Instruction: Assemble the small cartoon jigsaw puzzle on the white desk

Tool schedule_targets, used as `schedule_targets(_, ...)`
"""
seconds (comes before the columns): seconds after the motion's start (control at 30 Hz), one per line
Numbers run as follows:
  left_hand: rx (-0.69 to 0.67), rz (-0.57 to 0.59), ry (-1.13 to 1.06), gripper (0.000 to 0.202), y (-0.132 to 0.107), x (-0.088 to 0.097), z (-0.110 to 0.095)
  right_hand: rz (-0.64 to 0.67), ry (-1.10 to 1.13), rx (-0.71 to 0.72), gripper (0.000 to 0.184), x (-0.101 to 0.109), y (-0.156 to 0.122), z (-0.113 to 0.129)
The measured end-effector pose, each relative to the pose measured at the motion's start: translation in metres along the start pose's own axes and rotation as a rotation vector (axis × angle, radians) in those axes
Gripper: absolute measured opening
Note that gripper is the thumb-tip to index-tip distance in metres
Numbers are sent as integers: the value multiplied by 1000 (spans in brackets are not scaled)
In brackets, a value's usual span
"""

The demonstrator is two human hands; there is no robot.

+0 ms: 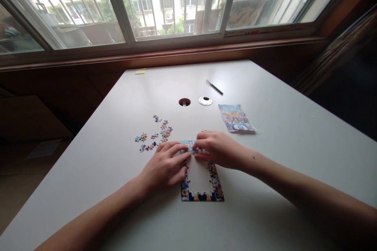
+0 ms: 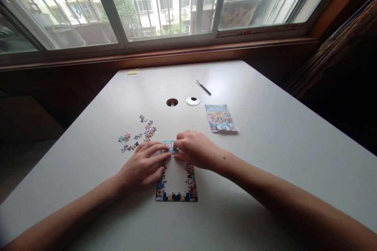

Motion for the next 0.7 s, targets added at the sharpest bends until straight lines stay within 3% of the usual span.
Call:
schedule_targets(0.53,-58,82,7,48,0,-9,-4,-39,-162,125,23,0,0,14)
schedule_targets(0.7,-57,87,8,46,0,-8,-4,-209,-79,53,22,19,-1,10)
Point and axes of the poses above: each hand's wrist, its own y-axis towards the middle knuckle, its own x-axis out of the back of the hand, z = x × y, the point moved 10 cm from there along y, towards the middle knuckle, and after that the axes turned 9 degrees about y, right-handed, at the moved point
